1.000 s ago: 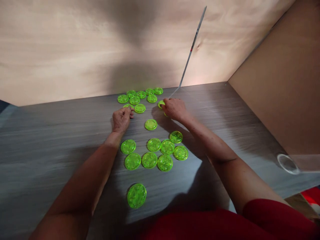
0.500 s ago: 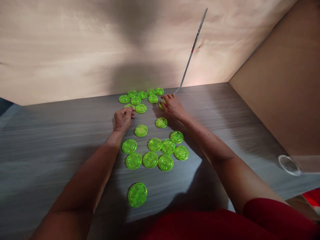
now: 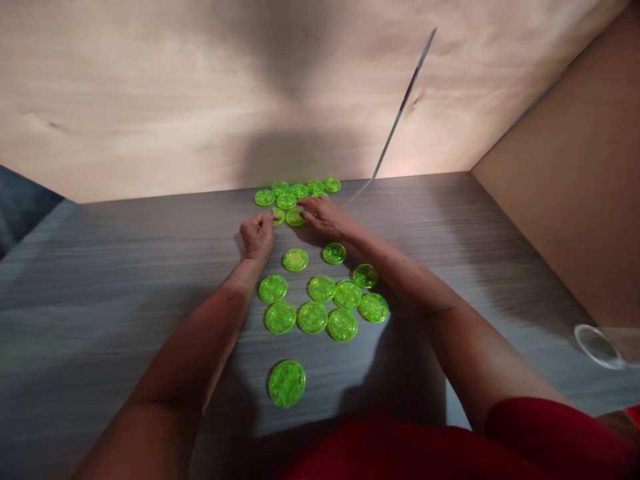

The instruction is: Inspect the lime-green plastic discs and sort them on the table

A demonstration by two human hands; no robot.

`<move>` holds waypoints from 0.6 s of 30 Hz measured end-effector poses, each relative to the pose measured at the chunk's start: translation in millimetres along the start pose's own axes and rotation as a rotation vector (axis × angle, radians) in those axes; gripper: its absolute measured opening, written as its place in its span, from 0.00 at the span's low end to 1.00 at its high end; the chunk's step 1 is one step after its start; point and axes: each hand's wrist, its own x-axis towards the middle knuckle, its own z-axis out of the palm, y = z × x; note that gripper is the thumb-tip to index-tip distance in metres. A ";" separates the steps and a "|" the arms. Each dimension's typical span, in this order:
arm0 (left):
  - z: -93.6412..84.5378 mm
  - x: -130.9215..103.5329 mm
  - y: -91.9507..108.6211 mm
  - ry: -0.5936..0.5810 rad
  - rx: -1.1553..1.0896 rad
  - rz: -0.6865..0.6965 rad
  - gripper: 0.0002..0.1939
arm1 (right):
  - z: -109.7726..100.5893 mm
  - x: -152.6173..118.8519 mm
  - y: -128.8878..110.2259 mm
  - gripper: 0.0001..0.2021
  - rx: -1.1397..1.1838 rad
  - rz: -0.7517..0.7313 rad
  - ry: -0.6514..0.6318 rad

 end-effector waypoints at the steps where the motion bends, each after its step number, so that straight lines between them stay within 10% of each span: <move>1: -0.5 0.6 -0.3 0.027 0.019 0.009 0.19 | 1.8 4.2 -6.2 0.27 -0.025 -0.004 -0.038; 18: -18.2 30.4 -20.2 0.204 0.086 -0.075 0.13 | 7.4 43.9 -74.5 0.29 -0.185 -0.028 -0.175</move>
